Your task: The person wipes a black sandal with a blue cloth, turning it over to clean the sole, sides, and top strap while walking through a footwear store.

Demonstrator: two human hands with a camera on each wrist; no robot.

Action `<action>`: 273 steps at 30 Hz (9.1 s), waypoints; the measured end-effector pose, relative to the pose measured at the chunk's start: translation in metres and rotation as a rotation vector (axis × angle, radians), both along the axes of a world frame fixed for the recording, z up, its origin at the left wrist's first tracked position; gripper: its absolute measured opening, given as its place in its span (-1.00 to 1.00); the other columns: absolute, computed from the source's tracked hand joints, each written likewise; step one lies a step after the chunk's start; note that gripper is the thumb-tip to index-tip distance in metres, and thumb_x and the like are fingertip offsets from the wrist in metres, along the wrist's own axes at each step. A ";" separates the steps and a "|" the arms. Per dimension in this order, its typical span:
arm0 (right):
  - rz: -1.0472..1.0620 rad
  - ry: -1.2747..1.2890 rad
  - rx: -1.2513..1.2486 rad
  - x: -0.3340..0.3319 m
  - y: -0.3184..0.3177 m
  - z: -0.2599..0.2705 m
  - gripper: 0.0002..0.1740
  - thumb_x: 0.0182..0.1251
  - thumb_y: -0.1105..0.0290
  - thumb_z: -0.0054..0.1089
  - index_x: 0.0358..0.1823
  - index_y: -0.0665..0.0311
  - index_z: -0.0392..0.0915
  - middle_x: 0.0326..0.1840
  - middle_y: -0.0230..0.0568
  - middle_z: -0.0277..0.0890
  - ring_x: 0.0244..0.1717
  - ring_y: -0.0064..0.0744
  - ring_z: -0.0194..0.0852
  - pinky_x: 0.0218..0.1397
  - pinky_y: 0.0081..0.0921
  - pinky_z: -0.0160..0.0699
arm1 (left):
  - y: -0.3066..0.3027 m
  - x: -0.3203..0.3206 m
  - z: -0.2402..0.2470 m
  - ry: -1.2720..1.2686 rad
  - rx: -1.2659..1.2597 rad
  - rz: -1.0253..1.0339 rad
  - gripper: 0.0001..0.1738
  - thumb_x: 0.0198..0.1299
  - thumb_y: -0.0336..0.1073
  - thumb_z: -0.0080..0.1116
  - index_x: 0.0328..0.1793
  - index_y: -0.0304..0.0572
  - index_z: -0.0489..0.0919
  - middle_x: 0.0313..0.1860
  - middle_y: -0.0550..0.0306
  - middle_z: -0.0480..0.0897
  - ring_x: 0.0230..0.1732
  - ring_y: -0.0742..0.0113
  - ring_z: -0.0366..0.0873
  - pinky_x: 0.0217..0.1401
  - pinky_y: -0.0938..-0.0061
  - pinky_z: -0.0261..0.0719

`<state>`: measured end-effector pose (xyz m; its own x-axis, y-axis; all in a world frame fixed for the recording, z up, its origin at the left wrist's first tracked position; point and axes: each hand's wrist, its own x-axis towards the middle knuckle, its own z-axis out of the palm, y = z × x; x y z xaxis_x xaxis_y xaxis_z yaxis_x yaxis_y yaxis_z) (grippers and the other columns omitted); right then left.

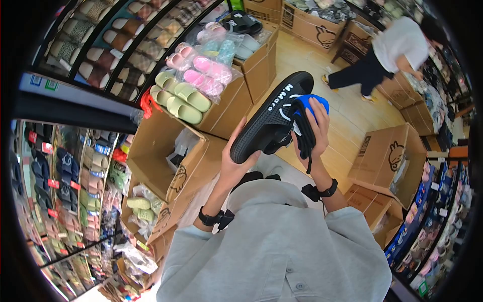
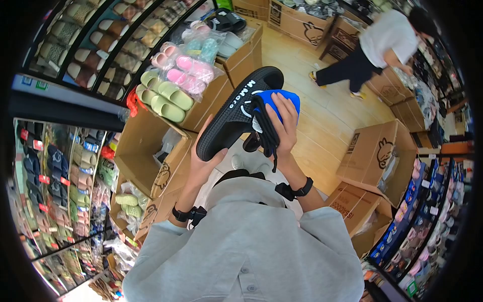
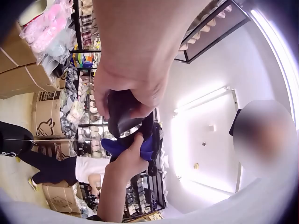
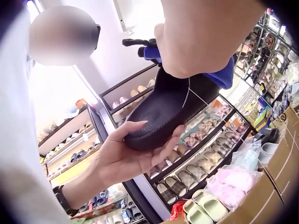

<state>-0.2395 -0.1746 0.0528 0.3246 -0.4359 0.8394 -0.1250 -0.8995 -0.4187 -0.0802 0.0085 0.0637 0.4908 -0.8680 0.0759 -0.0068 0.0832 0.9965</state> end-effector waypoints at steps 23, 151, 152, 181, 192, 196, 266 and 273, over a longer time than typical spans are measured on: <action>0.072 -0.022 -0.180 0.061 -0.001 0.022 -0.31 0.36 0.47 0.52 0.50 0.33 0.49 0.54 0.31 0.55 0.54 0.44 0.54 0.61 0.32 0.48 | 0.001 0.030 -0.013 -0.138 0.085 -0.069 -0.28 0.41 -0.27 0.57 0.63 -0.31 0.56 0.48 -0.01 0.68 0.44 0.17 0.64 0.56 0.25 0.57; 0.134 0.382 -0.417 0.109 0.048 0.051 -0.54 0.56 0.33 0.18 0.41 -0.16 0.72 0.47 -0.21 0.71 0.48 -0.21 0.67 0.65 -0.15 0.40 | -0.108 0.125 -0.092 0.561 0.080 -0.654 -0.13 0.60 -0.32 0.28 0.91 0.03 0.10 0.73 0.06 0.33 0.66 0.27 0.41 0.65 0.29 0.52; 0.140 0.362 -0.397 0.102 0.037 0.047 -0.55 0.56 0.33 0.19 0.41 -0.16 0.73 0.47 -0.21 0.72 0.48 -0.22 0.67 0.65 -0.16 0.39 | -0.112 0.122 -0.087 0.552 0.068 -0.641 -0.12 0.60 -0.32 0.28 0.91 0.03 0.10 0.73 0.06 0.32 0.67 0.26 0.40 0.67 0.29 0.51; -0.040 -0.120 0.619 0.140 0.021 -0.017 -0.20 0.68 -0.16 0.24 0.57 0.42 0.53 0.55 0.10 0.57 0.60 -0.03 0.51 0.64 -0.16 0.41 | -0.108 0.177 -0.055 0.989 0.081 -0.601 -0.18 0.79 0.24 -0.19 0.95 0.02 0.05 0.79 0.05 0.38 0.70 0.13 0.41 0.77 0.13 0.34; 0.333 0.527 -0.331 0.187 0.045 0.010 -0.51 0.53 0.36 0.20 0.44 -0.12 0.72 0.58 -0.16 0.63 0.55 -0.17 0.62 0.62 -0.17 0.48 | -0.109 0.222 -0.133 1.366 0.183 -0.644 -0.15 0.65 0.45 -0.05 0.56 -0.17 0.60 0.37 -0.16 0.77 0.29 -0.01 0.80 0.46 0.03 0.74; 0.272 0.551 -0.144 0.190 0.008 0.021 -0.40 0.45 0.34 0.30 0.53 -0.07 0.66 0.60 -0.07 0.59 0.56 0.02 0.59 0.60 0.07 0.49 | -0.096 0.231 -0.095 1.311 0.344 -0.541 -0.20 0.64 0.42 0.00 0.58 -0.08 0.60 0.32 -0.07 0.79 0.18 0.04 0.84 0.32 0.08 0.85; 0.910 0.459 -0.164 0.176 0.010 0.008 -0.26 0.44 -0.17 0.41 0.50 0.09 0.69 0.61 0.12 0.53 0.58 0.17 0.53 0.65 0.15 0.39 | 0.048 0.102 -0.160 1.414 -0.012 0.148 -0.40 0.70 0.13 0.05 0.49 -0.23 0.61 0.26 -0.07 0.81 0.10 0.05 0.85 0.24 0.10 0.87; 1.410 0.432 -0.489 0.137 0.139 0.024 -0.46 0.61 0.24 0.11 0.56 0.02 0.63 0.61 -0.04 0.55 0.59 -0.09 0.55 0.66 -0.10 0.44 | 0.119 0.072 -0.103 1.548 0.018 0.218 -0.35 0.59 0.29 0.19 0.25 -0.20 0.76 0.02 0.01 0.87 -0.01 0.10 0.81 0.32 0.19 0.76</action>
<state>-0.1023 -0.0355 0.0768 0.4674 0.6987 0.5416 0.8806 -0.4216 -0.2160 -0.0080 0.1273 -0.0389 0.1901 -0.7676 -0.6121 0.9776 0.2053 0.0461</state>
